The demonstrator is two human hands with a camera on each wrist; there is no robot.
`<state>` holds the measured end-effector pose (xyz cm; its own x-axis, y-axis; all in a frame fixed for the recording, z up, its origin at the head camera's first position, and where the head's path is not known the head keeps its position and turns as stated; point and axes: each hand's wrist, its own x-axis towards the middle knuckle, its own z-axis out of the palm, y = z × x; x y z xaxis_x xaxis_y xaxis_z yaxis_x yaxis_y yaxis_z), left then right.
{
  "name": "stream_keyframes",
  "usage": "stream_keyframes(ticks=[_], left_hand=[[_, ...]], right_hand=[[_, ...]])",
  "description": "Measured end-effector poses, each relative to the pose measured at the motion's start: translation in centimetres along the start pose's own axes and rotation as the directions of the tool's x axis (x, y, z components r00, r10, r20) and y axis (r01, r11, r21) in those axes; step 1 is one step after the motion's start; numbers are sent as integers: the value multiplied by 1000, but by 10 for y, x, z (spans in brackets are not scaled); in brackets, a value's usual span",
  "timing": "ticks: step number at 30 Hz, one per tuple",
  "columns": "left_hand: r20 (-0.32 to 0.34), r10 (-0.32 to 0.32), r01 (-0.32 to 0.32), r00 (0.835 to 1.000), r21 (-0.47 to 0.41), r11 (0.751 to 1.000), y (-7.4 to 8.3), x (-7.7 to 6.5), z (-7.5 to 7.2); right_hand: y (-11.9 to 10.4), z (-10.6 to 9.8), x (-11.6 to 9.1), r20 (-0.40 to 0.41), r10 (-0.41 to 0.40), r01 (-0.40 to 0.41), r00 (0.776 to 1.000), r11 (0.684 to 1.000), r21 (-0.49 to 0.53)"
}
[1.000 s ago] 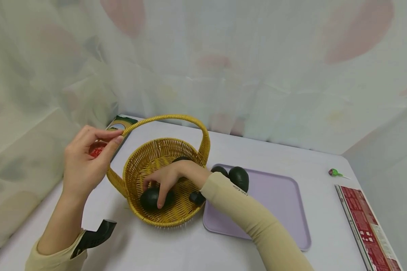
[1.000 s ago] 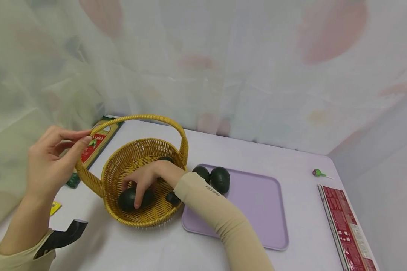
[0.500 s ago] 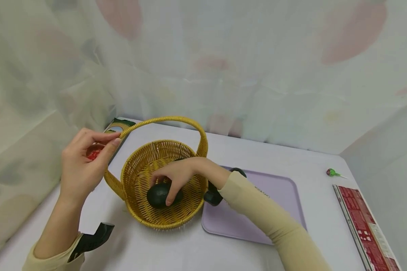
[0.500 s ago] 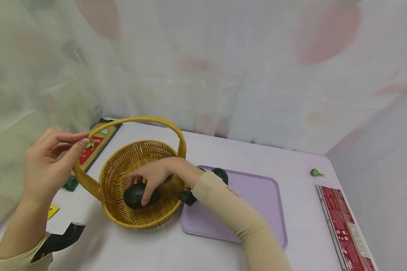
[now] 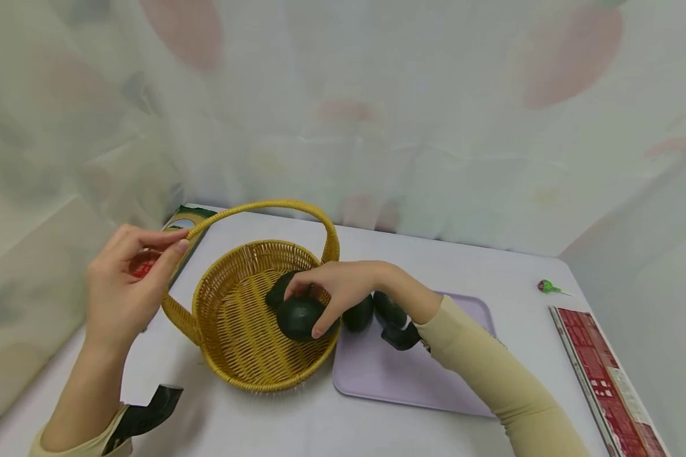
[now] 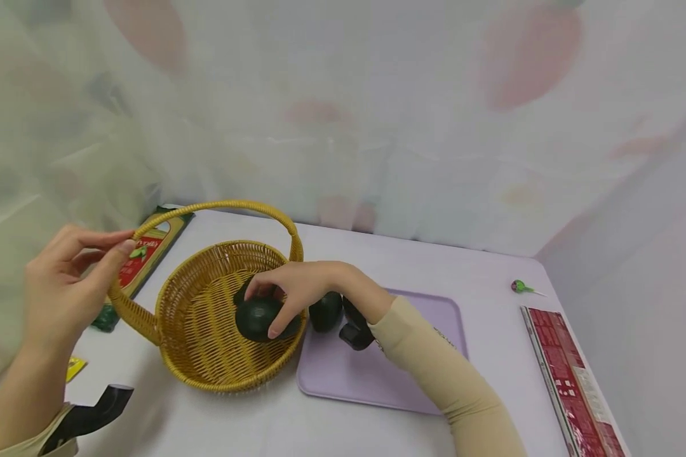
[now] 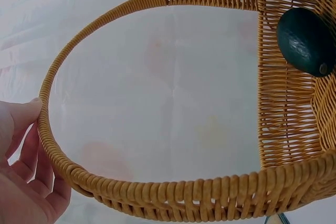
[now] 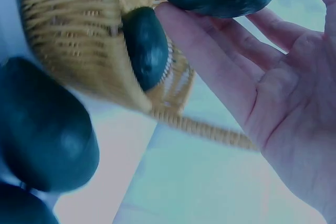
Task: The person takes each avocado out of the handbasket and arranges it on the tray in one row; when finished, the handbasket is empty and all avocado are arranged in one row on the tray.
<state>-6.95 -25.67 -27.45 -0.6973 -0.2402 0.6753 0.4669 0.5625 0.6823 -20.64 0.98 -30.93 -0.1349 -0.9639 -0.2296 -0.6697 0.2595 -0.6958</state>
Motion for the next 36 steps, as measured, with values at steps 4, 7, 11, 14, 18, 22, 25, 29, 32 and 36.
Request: stream_keyframes(ticks=[4,7,11,14,18,22,25,29,32,36], left_hand=[[-11,12,-12,1000,-6,1000,0,0,-1],[-18,26,-27,999,-15,1000,0,0,0],[-22,25,-26,999,-24,999,0,0,0],[-20,15,-15,1000,-27,1000,1,0,0],[-19,12,-13,1000,-28,1000,3,-1,0],[-17,17,-18,1000,-27,999,3,-1,0],[-13,16,-16,1000,-16,1000,2,-1,0],[-8,8,-8,1000,-16,1000,-3,0,-2],[-6,-17,17,1000,-3,1000,-6,0,-3],[-4,-44,44,999,29,999,-4,0,-3]], right_hand=[[6,-2,-22,-70,8,-7,998,1000,6],[12,-1,-41,-132,34,-28,991,999,45],[21,5,-65,-232,127,-91,964,983,162],[27,14,-81,-301,224,-137,927,949,284],[33,28,-98,-349,364,-168,863,860,482],[38,45,-114,-362,507,-160,782,726,669],[42,56,-125,-378,578,-106,723,634,766],[47,67,-140,-407,618,-15,673,561,828],[49,74,-150,-415,647,3,640,538,843],[53,84,-160,-412,695,17,589,499,866]])
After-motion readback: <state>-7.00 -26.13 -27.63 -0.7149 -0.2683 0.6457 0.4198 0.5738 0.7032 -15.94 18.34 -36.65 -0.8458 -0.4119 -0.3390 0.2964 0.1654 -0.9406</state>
